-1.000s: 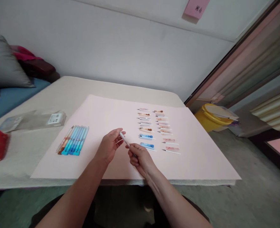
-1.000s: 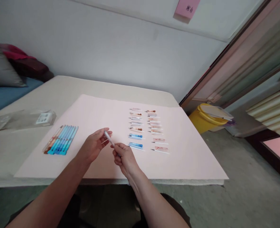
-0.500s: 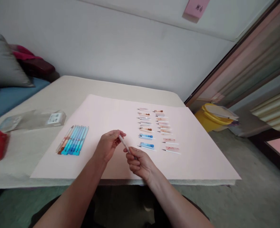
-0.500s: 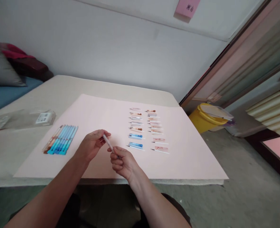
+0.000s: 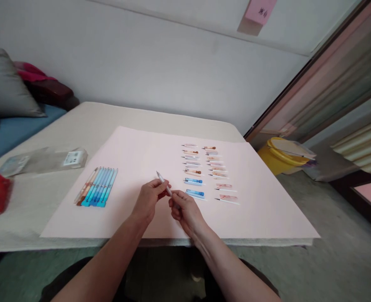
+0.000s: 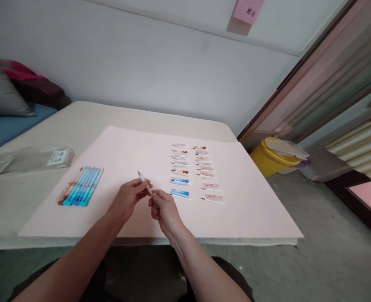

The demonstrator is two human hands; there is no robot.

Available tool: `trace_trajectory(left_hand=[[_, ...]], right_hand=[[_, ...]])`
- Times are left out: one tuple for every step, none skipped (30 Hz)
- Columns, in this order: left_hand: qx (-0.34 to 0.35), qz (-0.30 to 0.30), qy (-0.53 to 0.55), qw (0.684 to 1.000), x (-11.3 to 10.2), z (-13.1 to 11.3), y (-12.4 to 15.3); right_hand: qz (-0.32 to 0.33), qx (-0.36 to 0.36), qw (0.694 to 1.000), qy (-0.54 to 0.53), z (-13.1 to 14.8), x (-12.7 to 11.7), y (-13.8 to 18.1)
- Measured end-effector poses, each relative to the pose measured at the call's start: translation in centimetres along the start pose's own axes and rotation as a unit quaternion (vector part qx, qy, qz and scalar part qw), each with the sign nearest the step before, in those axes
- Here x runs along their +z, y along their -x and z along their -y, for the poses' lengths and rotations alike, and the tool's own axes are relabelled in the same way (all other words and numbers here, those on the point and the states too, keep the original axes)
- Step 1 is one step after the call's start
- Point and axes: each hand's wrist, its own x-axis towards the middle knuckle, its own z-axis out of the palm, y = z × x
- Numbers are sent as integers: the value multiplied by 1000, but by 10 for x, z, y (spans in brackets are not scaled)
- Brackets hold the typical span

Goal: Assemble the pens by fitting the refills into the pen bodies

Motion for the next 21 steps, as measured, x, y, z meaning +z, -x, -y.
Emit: trace_trajectory(left_hand=[[-2,0,4,1000,0,-1,0],[-4,-1,7,1000,0,-1,0],[-7,-1,11,1000,-1,-2,0],[-11,-1,14,1000,-2,-2,-1],[-14,-2,17,1000,-3,-2,-2],[-16,-7,19,1000,-4,-3,-3],[-17,-15,20,1000,-5,-4,-4],[-16,-26,20,999,-7,-5,-5],[-14,-39,19,999,-8,-6,-6],[-11,-53,15,998,-10,-8,-7],[-8,-63,6,998,-12,-11,-8],[-5,-65,-7,998,-14,-14,-9],[-2,-59,-28,998,-16,-17,-9],[1,-47,-56,997,-19,-20,-10],[6,-36,-92,995,-22,-23,-11],[14,-31,-135,990,-26,-26,-13],[27,-38,-188,981,-31,-29,-16],[42,-58,-252,965,-37,-32,-19],[59,-90,-324,940,-44,-34,-22],[69,-121,-408,902,-51,-36,-26],[74,-147,-492,855,-58,-38,-29]], right_hand=[[0,-2,1000,2,0,0,0],[0,-5,1000,3,1,0,0],[0,-7,1000,6,1,0,0],[0,-9,1000,10,1,1,1],[-1,-9,1000,17,1,1,1],[-2,-8,1000,25,0,1,1],[-4,-4,999,32,0,1,1],[-8,1,999,38,0,0,1],[-14,7,999,41,-1,0,0],[-23,14,999,42,-1,-1,0],[-32,20,998,42,-1,-1,0],[-42,24,998,41,-2,-2,-1],[-52,27,997,41,-2,-2,-1],[-59,28,997,39,-2,-3,-1],[-65,27,997,37,-2,-3,-1],[-70,26,997,35,-1,-3,-1],[-73,25,996,32,-1,-3,-1],[-75,24,996,30,-1,-2,-1],[-74,24,997,29,-1,-2,-1],[-73,25,997,28,-1,-2,-1],[-71,26,997,29,-1,-2,-1]])
